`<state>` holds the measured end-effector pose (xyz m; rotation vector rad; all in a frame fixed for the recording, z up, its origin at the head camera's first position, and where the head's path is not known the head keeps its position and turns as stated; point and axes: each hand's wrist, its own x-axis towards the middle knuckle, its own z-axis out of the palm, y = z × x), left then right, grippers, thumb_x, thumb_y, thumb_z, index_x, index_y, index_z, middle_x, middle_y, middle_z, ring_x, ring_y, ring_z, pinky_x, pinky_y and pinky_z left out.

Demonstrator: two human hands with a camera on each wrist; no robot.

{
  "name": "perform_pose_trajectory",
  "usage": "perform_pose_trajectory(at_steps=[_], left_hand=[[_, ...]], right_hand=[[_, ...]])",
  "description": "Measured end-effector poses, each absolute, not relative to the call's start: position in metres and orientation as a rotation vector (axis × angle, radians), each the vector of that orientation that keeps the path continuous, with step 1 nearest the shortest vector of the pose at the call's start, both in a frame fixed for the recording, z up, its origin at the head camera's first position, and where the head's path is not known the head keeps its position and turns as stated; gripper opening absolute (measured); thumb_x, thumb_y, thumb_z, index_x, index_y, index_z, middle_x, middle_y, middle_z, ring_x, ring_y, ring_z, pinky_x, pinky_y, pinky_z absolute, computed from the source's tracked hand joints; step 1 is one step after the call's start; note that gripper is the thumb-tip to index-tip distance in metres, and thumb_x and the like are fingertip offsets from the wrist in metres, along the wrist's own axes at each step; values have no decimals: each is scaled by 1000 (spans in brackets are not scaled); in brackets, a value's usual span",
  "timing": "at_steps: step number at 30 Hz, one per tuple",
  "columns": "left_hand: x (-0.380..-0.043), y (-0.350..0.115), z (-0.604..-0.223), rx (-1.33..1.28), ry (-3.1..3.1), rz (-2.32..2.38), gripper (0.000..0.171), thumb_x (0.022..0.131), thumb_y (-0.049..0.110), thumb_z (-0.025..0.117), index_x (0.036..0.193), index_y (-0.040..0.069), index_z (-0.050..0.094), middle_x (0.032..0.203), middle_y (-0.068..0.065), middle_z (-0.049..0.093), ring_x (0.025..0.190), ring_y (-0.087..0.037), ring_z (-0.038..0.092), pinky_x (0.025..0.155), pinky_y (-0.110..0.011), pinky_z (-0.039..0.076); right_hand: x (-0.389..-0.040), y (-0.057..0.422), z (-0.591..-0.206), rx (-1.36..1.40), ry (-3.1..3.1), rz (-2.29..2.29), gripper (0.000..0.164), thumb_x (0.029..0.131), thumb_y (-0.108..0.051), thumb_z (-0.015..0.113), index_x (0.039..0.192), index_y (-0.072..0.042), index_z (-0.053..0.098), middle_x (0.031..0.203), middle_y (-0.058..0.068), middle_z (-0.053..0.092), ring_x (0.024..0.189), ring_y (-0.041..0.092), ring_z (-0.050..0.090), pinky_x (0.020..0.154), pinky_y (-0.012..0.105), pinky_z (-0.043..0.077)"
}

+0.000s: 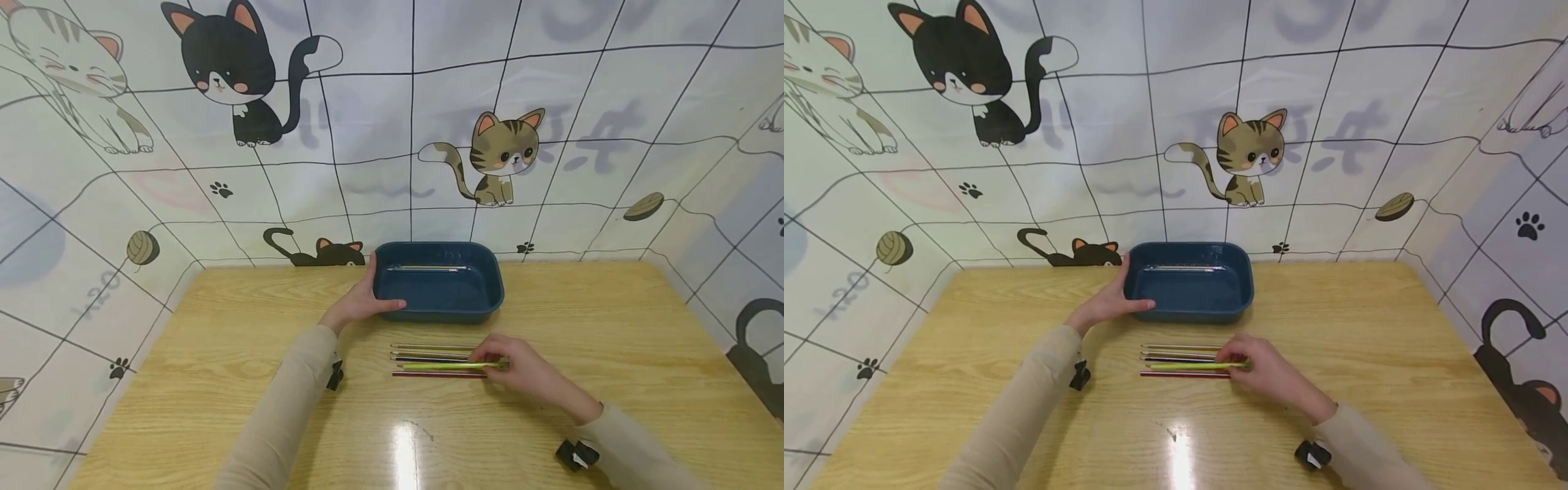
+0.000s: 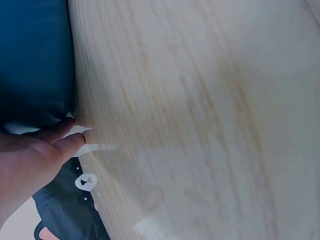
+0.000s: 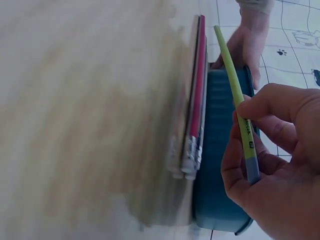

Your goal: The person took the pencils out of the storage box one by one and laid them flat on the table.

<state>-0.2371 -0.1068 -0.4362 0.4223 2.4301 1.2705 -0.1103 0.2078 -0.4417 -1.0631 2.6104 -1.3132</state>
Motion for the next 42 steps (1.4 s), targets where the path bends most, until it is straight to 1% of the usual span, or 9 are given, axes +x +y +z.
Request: perform_pose_trajectory(at_steps=[7, 13, 19, 22, 27, 31, 35, 38, 42], left_hand=[[-238, -107, -435, 414, 2421, 1272, 122, 82, 41, 77, 151, 23, -22, 159, -4, -14, 145, -30, 5, 112, -49, 19], [-239, -106, -437, 413, 2414, 1279, 122, 82, 41, 77, 151, 25, -23, 159, -4, -15, 145, -29, 4, 112, -49, 18], [-238, -106, -437, 409, 2431, 1260, 122, 82, 40, 77, 151, 25, -22, 160, -3, -14, 145, -30, 8, 111, -49, 20], [-238, -106, -437, 410, 2431, 1255, 122, 82, 41, 77, 151, 26, -23, 160, -2, -14, 144, -30, 9, 111, -49, 21], [-238, -105, -437, 419, 2421, 1275, 122, 82, 40, 77, 151, 26, -23, 160, -3, -14, 145, -31, 7, 111, -50, 20], [-239, -105, -436, 419, 2416, 1280, 122, 82, 40, 77, 151, 26, -22, 160, -4, -14, 145, -31, 7, 111, -50, 20], [-240, -105, -437, 417, 2424, 1271, 122, 82, 40, 77, 151, 25, -22, 160, -3, -14, 144, -31, 9, 111, -49, 21], [-240, -106, -437, 414, 2432, 1262, 122, 82, 40, 77, 151, 25, -22, 160, -4, -12, 144, -31, 10, 111, -49, 22], [-238, -106, -435, 413, 2433, 1260, 122, 82, 40, 77, 152, 25, -22, 160, -5, -12, 144, -31, 10, 111, -49, 21]], right_hand=[[-105, 205, -443, -1039, 2661, -1225, 28, 78, 14, 67, 97, -7, 70, 90, -2, 62, 76, 6, 52, 63, 25, 47], [-103, 204, -442, -1094, 2669, -1236, 30, 77, 14, 68, 98, -7, 70, 90, -1, 63, 75, 7, 52, 60, 25, 46], [-100, 204, -443, -1070, 2579, -1263, 28, 81, 13, 67, 102, -5, 69, 96, 1, 64, 84, 16, 61, 70, 28, 52], [-98, 203, -442, -1040, 2567, -1256, 28, 84, 11, 65, 105, -6, 69, 97, 0, 64, 86, 15, 60, 71, 28, 51], [-97, 202, -441, -1105, 2513, -1284, 29, 83, 12, 66, 104, -7, 69, 96, 0, 64, 86, 15, 59, 71, 28, 51], [-97, 200, -443, -1183, 2500, -1256, 30, 81, 13, 67, 101, -9, 69, 93, -1, 64, 85, 14, 60, 90, 26, 47], [-99, 197, -447, -1229, 2560, -1206, 29, 79, 13, 65, 100, -8, 70, 92, -2, 63, 84, 15, 60, 87, 27, 48], [-100, 195, -448, -1222, 2606, -1155, 29, 78, 13, 64, 99, -7, 70, 93, -2, 63, 83, 15, 60, 71, 30, 51], [-101, 194, -447, -1177, 2649, -1067, 29, 80, 12, 66, 101, -8, 71, 95, -3, 63, 85, 12, 59, 71, 30, 51]])
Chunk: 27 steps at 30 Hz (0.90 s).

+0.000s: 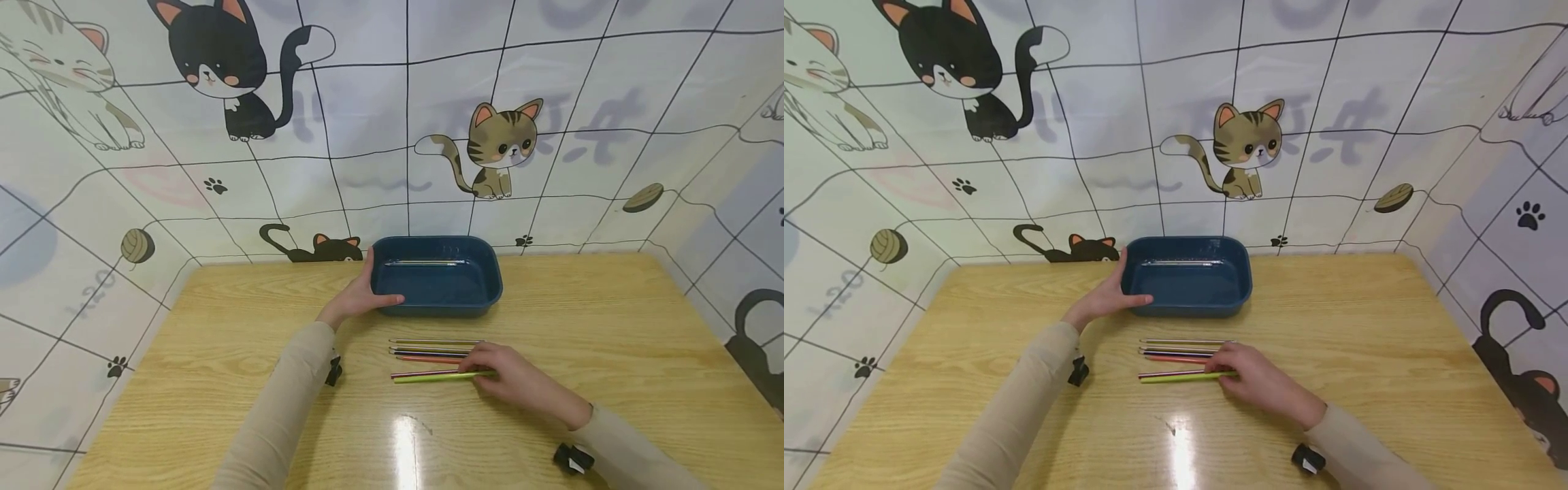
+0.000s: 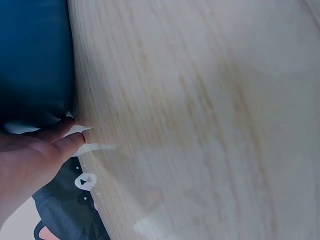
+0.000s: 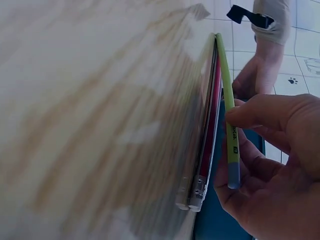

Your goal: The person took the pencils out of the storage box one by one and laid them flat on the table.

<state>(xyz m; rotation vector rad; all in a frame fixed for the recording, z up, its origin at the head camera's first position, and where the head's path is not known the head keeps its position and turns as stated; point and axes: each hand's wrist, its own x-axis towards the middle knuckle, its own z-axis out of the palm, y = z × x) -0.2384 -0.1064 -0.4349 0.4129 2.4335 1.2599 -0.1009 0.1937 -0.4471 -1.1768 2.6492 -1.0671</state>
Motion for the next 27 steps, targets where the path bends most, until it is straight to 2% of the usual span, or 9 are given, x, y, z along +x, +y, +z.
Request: perform_pose_trajectory(at_steps=[10, 20, 27], left_hand=[[-239, -106, -436, 426, 2446, 1252, 122, 82, 40, 77, 152, 24, -22, 160, -4, -12, 144, -30, 10, 111, -49, 21], [-239, -107, -437, 426, 2442, 1261, 122, 83, 38, 77, 151, 23, -23, 160, -5, -13, 144, -30, 7, 112, -48, 19], [-239, -107, -436, 433, 2443, 1252, 122, 82, 39, 77, 151, 23, -23, 160, -5, -13, 144, -31, 8, 112, -48, 20]], right_hand=[[-100, 191, -442, -1112, 2751, -823, 26, 81, 5, 70, 103, -8, 71, 95, -3, 61, 85, 11, 60, 71, 31, 52], [-101, 186, -442, -1170, 2823, -695, 23, 77, 3, 73, 95, -11, 70, 93, -4, 60, 82, 10, 59, 69, 30, 51], [-101, 185, -444, -1154, 2858, -700, 21, 78, 1, 72, 93, -13, 70, 92, -5, 61, 82, 10, 60, 70, 32, 52]])
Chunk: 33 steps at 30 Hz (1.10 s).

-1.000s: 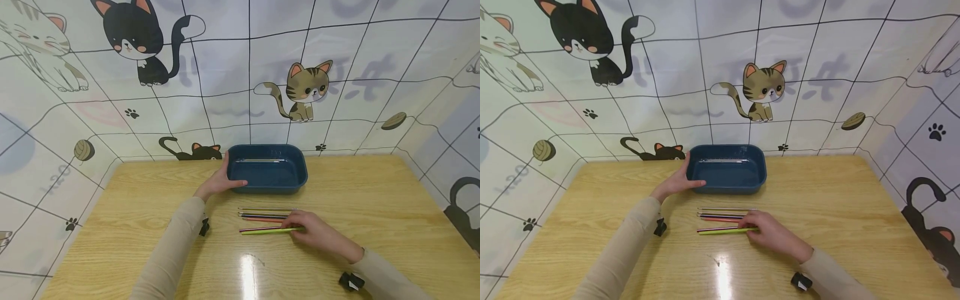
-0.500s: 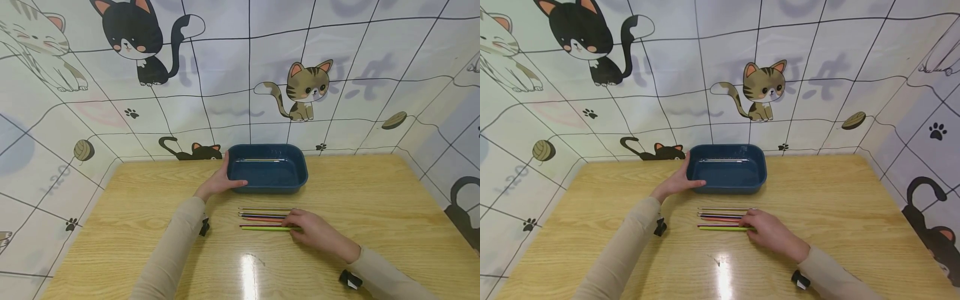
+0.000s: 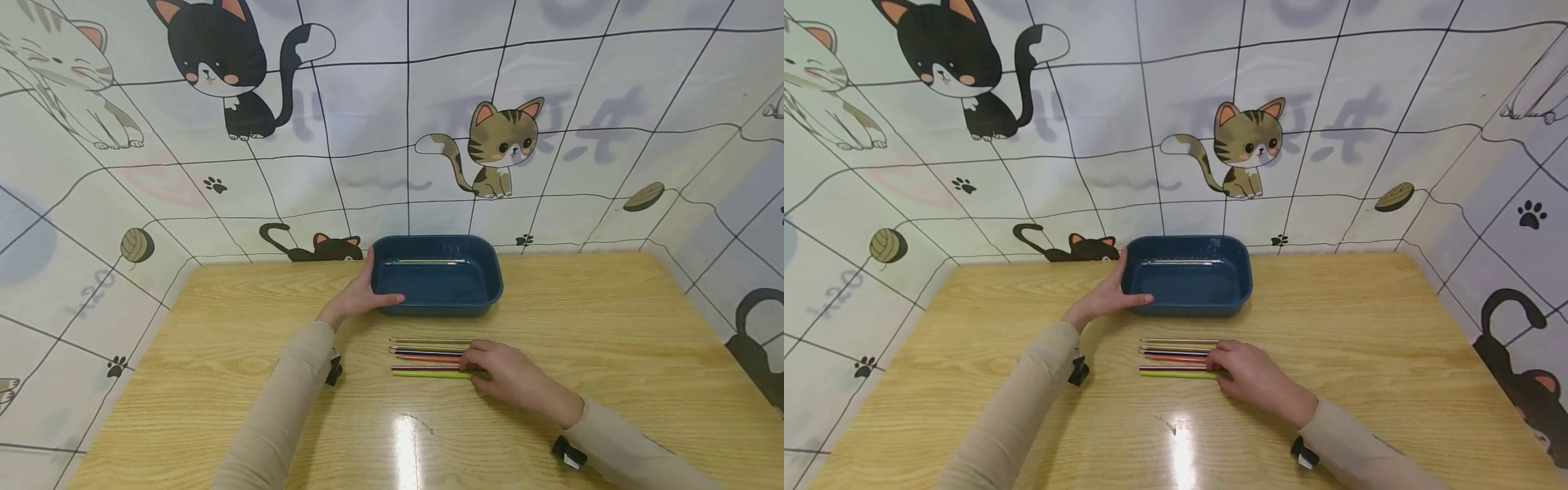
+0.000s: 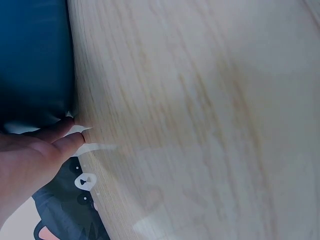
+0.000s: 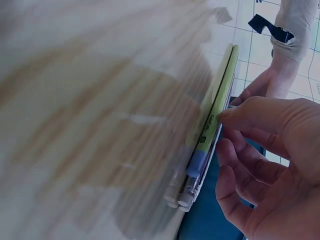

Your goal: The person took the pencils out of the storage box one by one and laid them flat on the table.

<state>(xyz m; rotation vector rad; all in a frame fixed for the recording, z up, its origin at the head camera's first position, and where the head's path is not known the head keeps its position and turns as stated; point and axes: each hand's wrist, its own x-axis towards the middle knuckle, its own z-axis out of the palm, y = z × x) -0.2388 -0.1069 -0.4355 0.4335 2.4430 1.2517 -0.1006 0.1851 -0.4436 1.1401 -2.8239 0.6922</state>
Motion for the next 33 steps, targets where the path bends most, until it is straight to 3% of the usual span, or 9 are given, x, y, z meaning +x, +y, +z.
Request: perform_pose_trajectory(at_steps=[9, 23, 33], left_hand=[[-240, -107, -436, 434, 2435, 1256, 122, 82, 39, 77, 151, 23, -22, 160, -5, -14, 145, -29, 6, 112, -48, 19], [-240, -107, -437, 436, 2431, 1280, 122, 82, 37, 78, 152, 23, -22, 160, -5, -14, 145, -28, 4, 112, -48, 18], [-239, -106, -436, 427, 2425, 1276, 122, 83, 38, 77, 152, 23, -22, 160, -5, -13, 145, -28, 5, 112, -47, 18]], right_hand=[[-107, 184, -436, 1116, -2792, 761, 18, 79, 3, 72, 91, -11, 71, 88, -6, 60, 77, 7, 59, 65, 28, 51], [-133, 184, -415, 1077, -2755, 908, 17, 81, 5, 73, 95, -4, 70, 88, 1, 63, 76, 15, 59, 65, 29, 51], [-150, 185, -409, 1060, -2666, 1046, 21, 80, 10, 69, 94, -7, 69, 90, 2, 63, 77, 13, 57, 68, 30, 51]])
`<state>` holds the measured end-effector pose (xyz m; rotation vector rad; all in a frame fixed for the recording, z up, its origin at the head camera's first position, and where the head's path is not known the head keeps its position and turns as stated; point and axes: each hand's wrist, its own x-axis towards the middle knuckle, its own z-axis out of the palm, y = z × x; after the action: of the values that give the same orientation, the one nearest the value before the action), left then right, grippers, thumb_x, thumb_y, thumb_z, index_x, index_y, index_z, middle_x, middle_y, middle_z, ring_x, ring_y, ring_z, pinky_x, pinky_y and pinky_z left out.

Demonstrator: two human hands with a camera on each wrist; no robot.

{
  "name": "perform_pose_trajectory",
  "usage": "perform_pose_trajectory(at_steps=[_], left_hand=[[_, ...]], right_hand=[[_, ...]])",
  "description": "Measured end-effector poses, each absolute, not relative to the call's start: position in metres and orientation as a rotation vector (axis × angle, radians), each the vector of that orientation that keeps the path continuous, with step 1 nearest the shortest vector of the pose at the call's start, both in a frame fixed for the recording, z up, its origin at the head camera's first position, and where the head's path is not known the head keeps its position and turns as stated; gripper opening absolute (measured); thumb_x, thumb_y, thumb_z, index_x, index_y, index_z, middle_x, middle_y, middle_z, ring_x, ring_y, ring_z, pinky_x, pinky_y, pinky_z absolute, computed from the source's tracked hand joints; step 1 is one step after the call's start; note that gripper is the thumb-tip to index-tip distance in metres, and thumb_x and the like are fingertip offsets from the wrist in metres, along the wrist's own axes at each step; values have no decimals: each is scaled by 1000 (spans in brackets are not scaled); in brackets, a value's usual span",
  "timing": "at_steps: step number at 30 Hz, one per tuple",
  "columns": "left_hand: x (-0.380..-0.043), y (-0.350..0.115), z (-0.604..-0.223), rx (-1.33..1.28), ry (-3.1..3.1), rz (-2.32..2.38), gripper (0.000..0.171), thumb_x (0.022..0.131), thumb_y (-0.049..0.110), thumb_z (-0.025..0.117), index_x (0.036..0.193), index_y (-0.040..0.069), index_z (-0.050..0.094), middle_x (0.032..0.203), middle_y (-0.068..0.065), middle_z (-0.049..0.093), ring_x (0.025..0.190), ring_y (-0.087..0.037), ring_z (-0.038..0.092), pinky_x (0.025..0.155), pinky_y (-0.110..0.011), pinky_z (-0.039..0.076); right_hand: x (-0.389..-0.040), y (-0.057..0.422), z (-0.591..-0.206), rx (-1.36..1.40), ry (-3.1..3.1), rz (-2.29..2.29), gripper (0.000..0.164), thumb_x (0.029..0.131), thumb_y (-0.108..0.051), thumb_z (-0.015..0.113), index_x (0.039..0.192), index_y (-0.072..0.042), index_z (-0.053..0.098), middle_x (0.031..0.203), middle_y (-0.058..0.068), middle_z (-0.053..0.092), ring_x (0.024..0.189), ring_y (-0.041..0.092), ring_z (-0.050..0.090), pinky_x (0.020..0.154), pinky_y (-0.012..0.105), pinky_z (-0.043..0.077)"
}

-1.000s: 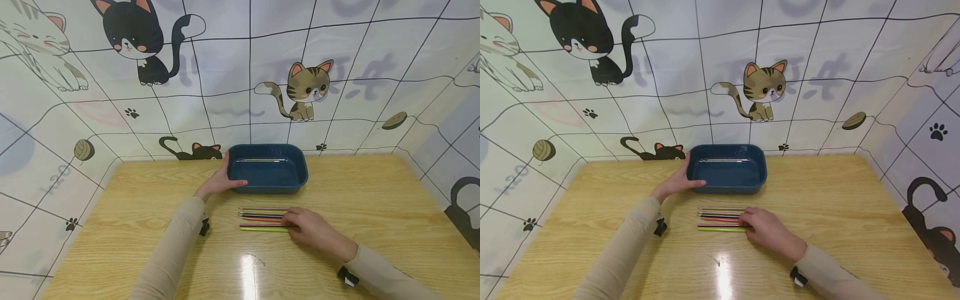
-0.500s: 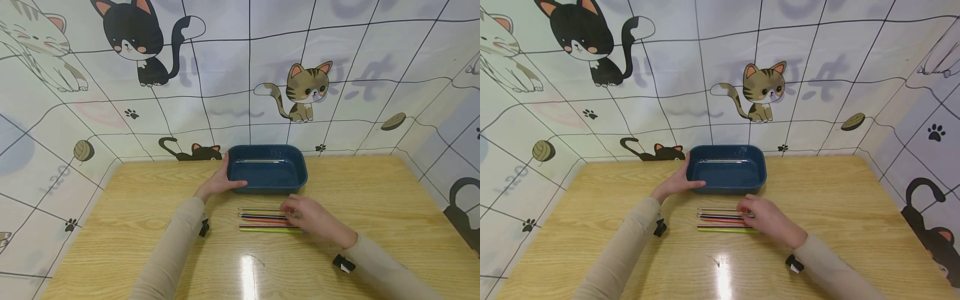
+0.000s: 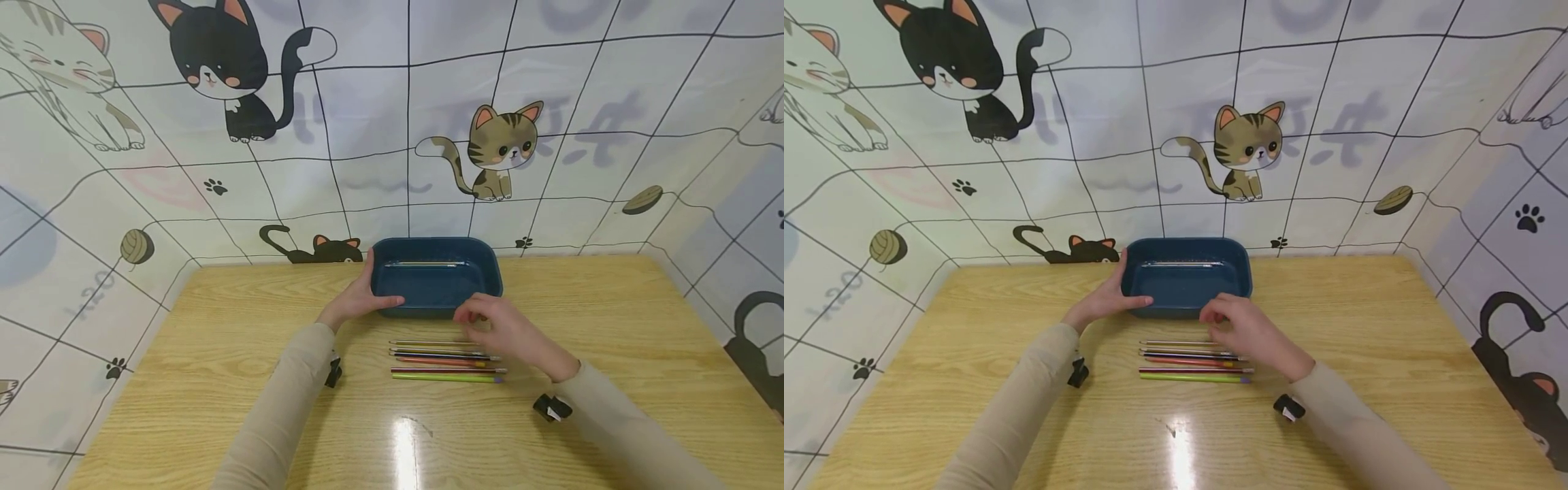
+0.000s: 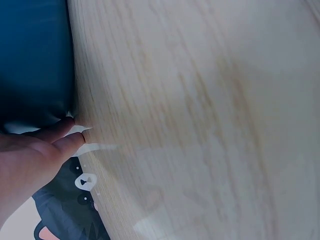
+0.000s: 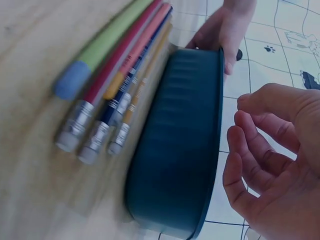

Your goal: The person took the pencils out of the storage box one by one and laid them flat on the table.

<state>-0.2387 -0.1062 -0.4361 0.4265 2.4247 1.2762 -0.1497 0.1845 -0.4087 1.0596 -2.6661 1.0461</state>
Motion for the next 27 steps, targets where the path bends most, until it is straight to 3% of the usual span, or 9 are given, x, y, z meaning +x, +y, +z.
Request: perform_pose_trajectory(at_steps=[16, 27], left_hand=[[-239, -106, -436, 439, 2428, 1277, 121, 83, 37, 77, 152, 22, -22, 160, -5, -14, 145, -27, 3, 113, -47, 17], [-240, -107, -438, 441, 2401, 1319, 122, 83, 37, 77, 151, 25, -22, 159, -4, -16, 145, -27, 0, 113, -50, 15]], right_hand=[[-187, 183, -395, 925, -2698, 1083, 17, 83, 4, 71, 98, -4, 68, 90, 7, 64, 80, 24, 57, 64, 35, 45], [-216, 184, -398, 823, -2770, 1088, 16, 84, 3, 70, 100, 1, 68, 92, 10, 63, 85, 31, 58, 68, 38, 47]])
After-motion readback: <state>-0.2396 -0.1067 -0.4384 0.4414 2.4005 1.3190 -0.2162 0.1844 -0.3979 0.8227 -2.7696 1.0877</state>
